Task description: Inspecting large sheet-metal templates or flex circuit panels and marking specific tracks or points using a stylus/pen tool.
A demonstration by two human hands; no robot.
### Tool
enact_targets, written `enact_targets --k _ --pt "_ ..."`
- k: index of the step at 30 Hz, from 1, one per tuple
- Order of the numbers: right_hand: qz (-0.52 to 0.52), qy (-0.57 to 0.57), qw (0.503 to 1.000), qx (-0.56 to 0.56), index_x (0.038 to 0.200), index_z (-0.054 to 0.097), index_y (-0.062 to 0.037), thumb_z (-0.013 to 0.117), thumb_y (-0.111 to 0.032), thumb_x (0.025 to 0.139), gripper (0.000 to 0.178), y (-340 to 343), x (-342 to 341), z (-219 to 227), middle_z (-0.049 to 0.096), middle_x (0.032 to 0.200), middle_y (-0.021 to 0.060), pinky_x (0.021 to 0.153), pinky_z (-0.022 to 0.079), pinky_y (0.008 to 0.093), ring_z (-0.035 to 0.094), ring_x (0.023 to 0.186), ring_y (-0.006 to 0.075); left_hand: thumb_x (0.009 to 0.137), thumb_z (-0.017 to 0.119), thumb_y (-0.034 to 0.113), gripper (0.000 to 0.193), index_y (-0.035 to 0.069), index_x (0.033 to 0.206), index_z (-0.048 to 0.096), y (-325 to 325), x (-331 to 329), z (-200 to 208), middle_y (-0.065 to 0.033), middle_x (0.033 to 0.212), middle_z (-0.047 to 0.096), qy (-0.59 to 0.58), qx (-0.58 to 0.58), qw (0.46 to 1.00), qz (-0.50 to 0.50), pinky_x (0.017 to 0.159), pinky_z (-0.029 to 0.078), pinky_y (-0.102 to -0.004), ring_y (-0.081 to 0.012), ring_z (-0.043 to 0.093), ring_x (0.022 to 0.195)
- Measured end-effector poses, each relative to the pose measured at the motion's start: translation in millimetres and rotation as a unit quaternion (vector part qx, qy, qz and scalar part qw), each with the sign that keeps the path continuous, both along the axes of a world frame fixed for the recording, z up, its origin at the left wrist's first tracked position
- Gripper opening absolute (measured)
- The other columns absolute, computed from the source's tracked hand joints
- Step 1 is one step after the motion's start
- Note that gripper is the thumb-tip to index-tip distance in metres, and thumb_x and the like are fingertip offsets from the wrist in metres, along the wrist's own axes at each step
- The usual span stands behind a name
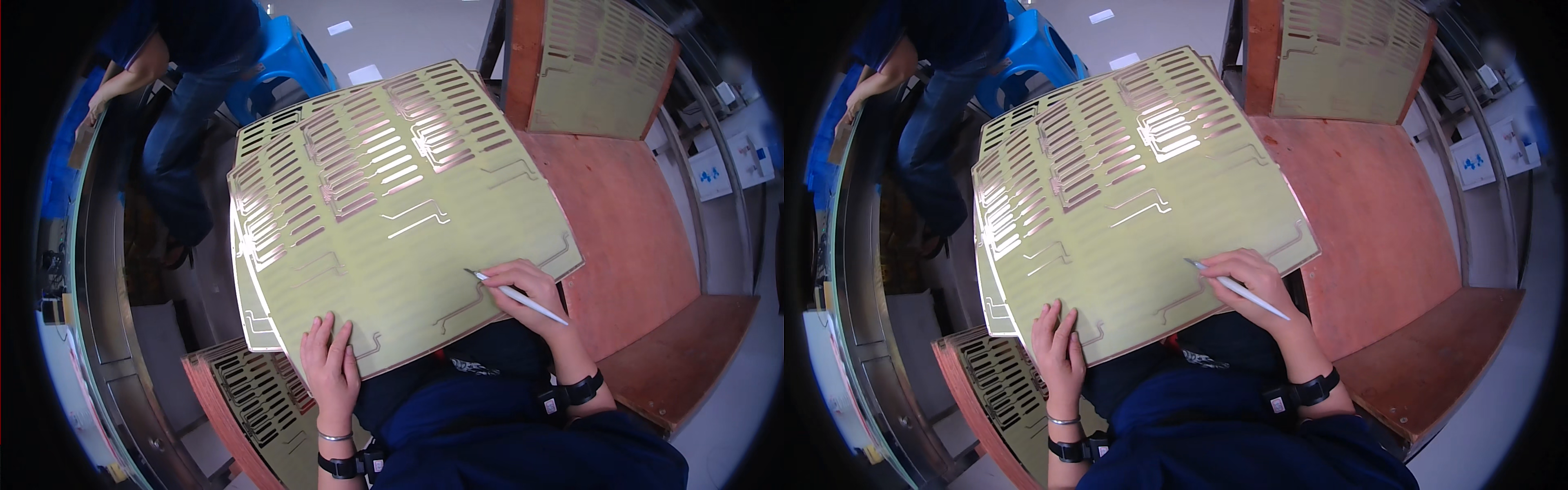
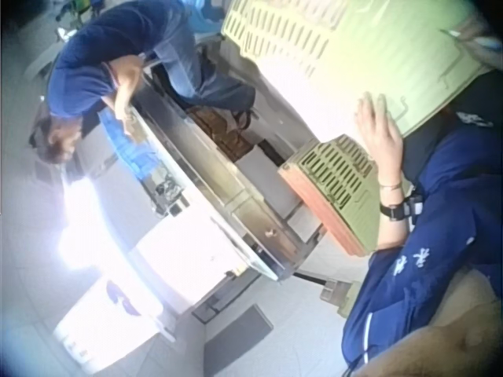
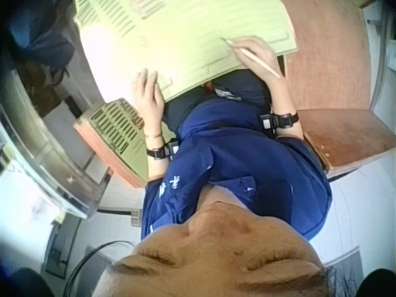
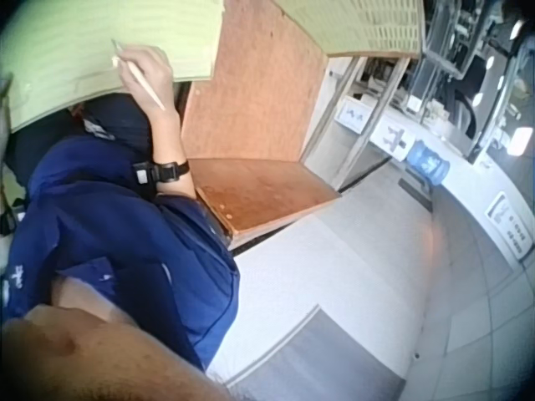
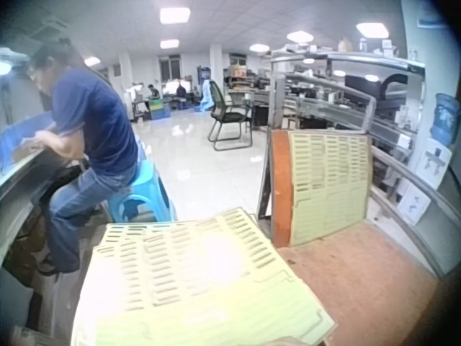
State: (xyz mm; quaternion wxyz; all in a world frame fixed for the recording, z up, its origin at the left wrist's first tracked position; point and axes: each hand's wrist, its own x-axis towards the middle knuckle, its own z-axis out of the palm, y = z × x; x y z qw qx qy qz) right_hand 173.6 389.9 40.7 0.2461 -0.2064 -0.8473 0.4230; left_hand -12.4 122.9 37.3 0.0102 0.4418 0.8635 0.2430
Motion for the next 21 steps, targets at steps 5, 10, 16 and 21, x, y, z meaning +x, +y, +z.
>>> enact_targets --k 5,10,16,21 --pt "-0.032 0.022 0.994 -0.105 0.093 0.068 -0.0025 0.066 0.002 0.08 0.013 -0.1 4.5 3.6 0.07 0.098 0.0108 0.08 0.052 0.0295 0.067 0.091 0.0206 0.083 0.059 0.006 0.048 0.008 0.131 0.054 11.3 -3.3 11.1 -0.0168 0.145 0.041 -0.028 -0.065 0.997 -0.022 0.113 0.022 -0.0518 -0.0368 0.034 0.137" --pt "-0.068 0.053 0.993 -0.079 0.093 0.067 0.0003 0.064 0.003 0.081 0.013 -1.6 4.2 -0.4 0.069 0.099 0.0127 0.082 0.051 0.0298 0.066 0.092 0.0212 0.085 0.065 0.02 0.062 0.01 0.141 0.041 84.5 15.3 7.2 -0.0148 0.149 0.034 -0.024 -0.102 0.986 -0.132 0.113 0.021 -0.0536 -0.0348 0.028 0.14" --pt "0.005 0.054 0.992 -0.113 0.098 0.065 0.0004 0.063 0.003 0.081 0.017 -17.0 -8.1 16.8 0.067 0.102 0.0122 0.084 0.051 0.0311 0.065 0.095 0.0214 0.088 0.062 0.022 0.052 0.007 0.136 0.048 99.0 75.1 -3.7 -0.014 0.144 0.042 -0.117 0.03 0.882 -0.456 0.114 0.024 -0.0478 -0.0284 0.032 0.139" --pt "0.089 0.001 0.992 -0.094 0.097 0.065 -0.0017 0.067 -0.002 0.08 0.017 -35.1 -24.3 9.0 0.067 0.1 0.0119 0.084 0.051 0.0319 0.065 0.094 0.0231 0.087 0.062 0.013 0.046 0.004 0.13 0.053 71.0 37.8 10.5 -0.0154 0.138 0.047 -0.23 0.055 0.899 -0.37 0.11 0.035 -0.0427 -0.0331 0.039 0.134"
